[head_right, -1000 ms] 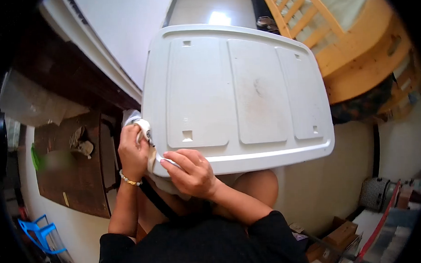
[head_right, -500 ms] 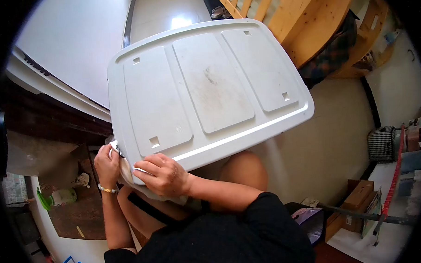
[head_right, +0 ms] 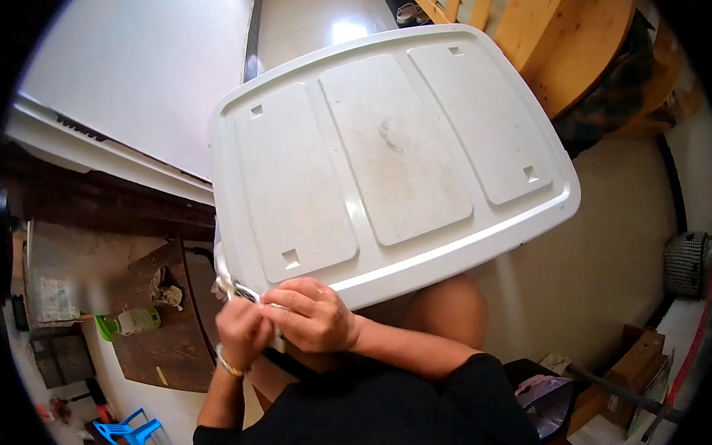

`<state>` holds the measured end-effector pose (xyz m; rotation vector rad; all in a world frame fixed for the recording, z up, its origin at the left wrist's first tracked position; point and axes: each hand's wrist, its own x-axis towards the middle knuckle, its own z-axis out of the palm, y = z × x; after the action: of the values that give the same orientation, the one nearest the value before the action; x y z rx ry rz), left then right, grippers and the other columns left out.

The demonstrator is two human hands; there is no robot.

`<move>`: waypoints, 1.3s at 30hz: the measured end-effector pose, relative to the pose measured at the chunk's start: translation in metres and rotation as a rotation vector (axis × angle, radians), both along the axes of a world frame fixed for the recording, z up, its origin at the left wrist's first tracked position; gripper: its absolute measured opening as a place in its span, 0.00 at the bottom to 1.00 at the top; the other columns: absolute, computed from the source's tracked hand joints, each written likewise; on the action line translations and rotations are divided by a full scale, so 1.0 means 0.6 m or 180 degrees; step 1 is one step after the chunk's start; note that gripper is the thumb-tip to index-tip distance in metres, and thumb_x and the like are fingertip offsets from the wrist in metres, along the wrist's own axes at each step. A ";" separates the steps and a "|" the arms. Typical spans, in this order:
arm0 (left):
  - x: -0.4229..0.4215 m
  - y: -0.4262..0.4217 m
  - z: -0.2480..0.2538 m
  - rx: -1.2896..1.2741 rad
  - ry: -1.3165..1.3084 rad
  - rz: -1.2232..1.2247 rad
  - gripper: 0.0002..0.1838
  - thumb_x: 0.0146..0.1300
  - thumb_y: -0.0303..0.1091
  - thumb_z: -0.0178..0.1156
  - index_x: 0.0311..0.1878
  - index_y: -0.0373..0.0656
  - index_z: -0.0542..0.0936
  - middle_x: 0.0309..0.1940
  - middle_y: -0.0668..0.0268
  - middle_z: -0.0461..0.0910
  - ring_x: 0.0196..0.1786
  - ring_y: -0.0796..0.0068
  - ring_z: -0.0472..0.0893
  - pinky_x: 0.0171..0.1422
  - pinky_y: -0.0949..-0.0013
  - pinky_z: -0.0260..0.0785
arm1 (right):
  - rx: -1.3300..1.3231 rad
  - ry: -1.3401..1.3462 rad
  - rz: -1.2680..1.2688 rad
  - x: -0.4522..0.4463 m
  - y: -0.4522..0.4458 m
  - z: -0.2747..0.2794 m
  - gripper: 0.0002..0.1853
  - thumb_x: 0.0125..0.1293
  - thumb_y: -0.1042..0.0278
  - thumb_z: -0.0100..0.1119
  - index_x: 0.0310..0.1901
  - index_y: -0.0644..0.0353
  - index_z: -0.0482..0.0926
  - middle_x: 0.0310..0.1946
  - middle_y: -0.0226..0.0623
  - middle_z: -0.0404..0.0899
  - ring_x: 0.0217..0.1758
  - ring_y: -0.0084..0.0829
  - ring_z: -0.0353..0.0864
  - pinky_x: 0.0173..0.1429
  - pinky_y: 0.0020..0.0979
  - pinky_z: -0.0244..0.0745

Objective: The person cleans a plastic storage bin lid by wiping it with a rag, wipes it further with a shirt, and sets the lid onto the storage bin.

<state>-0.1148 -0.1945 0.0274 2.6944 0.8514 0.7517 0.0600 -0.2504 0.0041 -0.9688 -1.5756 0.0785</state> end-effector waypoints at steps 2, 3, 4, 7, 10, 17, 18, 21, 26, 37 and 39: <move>0.016 -0.017 0.010 0.0201 0.0253 -0.0362 0.07 0.49 0.31 0.64 0.32 0.41 0.80 0.34 0.62 0.77 0.39 0.59 0.76 0.40 0.64 0.70 | -0.0004 0.0093 0.0127 0.011 0.003 0.005 0.14 0.49 0.76 0.60 0.41 0.62 0.81 0.43 0.38 0.79 0.42 0.35 0.79 0.47 0.33 0.75; 0.011 -0.008 0.011 -0.0086 0.0628 -0.0420 0.12 0.55 0.37 0.62 0.39 0.40 0.80 0.50 0.59 0.75 0.54 0.54 0.73 0.57 0.59 0.65 | -0.0034 0.0137 0.0236 0.018 0.000 0.011 0.14 0.50 0.76 0.60 0.41 0.62 0.81 0.42 0.38 0.79 0.42 0.35 0.79 0.47 0.33 0.75; 0.006 0.007 0.002 -0.0173 0.1136 -0.0323 0.22 0.59 0.42 0.58 0.51 0.37 0.76 0.59 0.54 0.70 0.62 0.53 0.67 0.66 0.55 0.56 | -0.0056 0.0179 0.0349 0.027 -0.005 0.020 0.14 0.50 0.77 0.60 0.41 0.62 0.81 0.42 0.37 0.79 0.41 0.35 0.80 0.46 0.33 0.76; 0.038 0.066 0.004 0.0006 0.1390 -0.0214 0.31 0.62 0.42 0.52 0.65 0.34 0.63 0.68 0.48 0.60 0.67 0.51 0.63 0.68 0.52 0.54 | 0.0136 -0.0110 0.0052 0.107 -0.032 0.045 0.10 0.55 0.75 0.59 0.40 0.61 0.81 0.40 0.39 0.80 0.39 0.35 0.81 0.43 0.32 0.76; 0.090 0.191 -0.010 0.0237 0.1498 -0.0021 0.33 0.62 0.42 0.51 0.66 0.32 0.60 0.70 0.45 0.55 0.70 0.48 0.60 0.72 0.53 0.51 | -0.0602 -0.0809 -0.1238 0.219 -0.063 0.049 0.12 0.55 0.76 0.57 0.43 0.59 0.81 0.44 0.42 0.79 0.46 0.41 0.78 0.52 0.40 0.72; 0.281 0.523 -0.081 0.0952 0.1870 0.0390 0.27 0.69 0.42 0.41 0.64 0.32 0.64 0.69 0.45 0.57 0.70 0.48 0.60 0.73 0.56 0.52 | -0.1392 -0.1720 -0.2474 0.315 -0.085 0.026 0.24 0.59 0.56 0.60 0.56 0.58 0.75 0.58 0.42 0.70 0.64 0.47 0.65 0.64 0.48 0.60; 0.328 0.514 -0.086 0.0929 0.1927 0.0525 0.28 0.70 0.44 0.39 0.65 0.32 0.64 0.69 0.45 0.57 0.71 0.49 0.59 0.74 0.55 0.50 | -0.1339 -0.1598 -0.2548 0.316 -0.085 0.025 0.24 0.59 0.57 0.59 0.56 0.58 0.75 0.58 0.42 0.71 0.64 0.46 0.65 0.64 0.48 0.60; 0.379 0.363 -0.081 0.0963 0.1415 -0.0199 0.30 0.68 0.44 0.44 0.66 0.32 0.63 0.69 0.48 0.58 0.72 0.51 0.58 0.76 0.56 0.46 | -0.1142 -0.1328 -0.2736 0.314 -0.090 0.011 0.20 0.59 0.61 0.59 0.53 0.60 0.77 0.55 0.40 0.73 0.61 0.45 0.68 0.63 0.45 0.62; 0.262 0.136 -0.021 -0.0049 0.0934 -0.1340 0.35 0.60 0.40 0.57 0.69 0.36 0.60 0.70 0.50 0.58 0.73 0.55 0.56 0.78 0.58 0.43 | -0.0813 -0.1206 -0.2485 0.317 -0.096 0.009 0.16 0.58 0.67 0.59 0.49 0.60 0.79 0.51 0.40 0.76 0.55 0.45 0.72 0.59 0.43 0.67; 0.457 0.489 -0.076 0.0410 0.0811 -0.0070 0.32 0.60 0.33 0.43 0.69 0.38 0.58 0.62 0.50 0.68 0.63 0.58 0.69 0.69 0.62 0.58 | -0.0966 -0.1015 -0.2595 0.319 -0.098 0.006 0.16 0.57 0.68 0.59 0.49 0.60 0.79 0.51 0.39 0.75 0.50 0.44 0.74 0.55 0.41 0.70; 0.450 0.468 -0.075 0.0534 0.0430 -0.0351 0.33 0.59 0.29 0.45 0.70 0.40 0.57 0.57 0.49 0.72 0.56 0.54 0.74 0.63 0.59 0.65 | -0.0927 -0.0985 -0.2610 0.320 -0.102 0.006 0.16 0.57 0.68 0.59 0.48 0.60 0.79 0.51 0.39 0.76 0.50 0.43 0.74 0.54 0.40 0.70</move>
<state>0.1549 0.0863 -0.0178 2.9415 0.6889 0.6499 0.2520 -0.3116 0.0076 -1.8614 -1.3420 -0.4430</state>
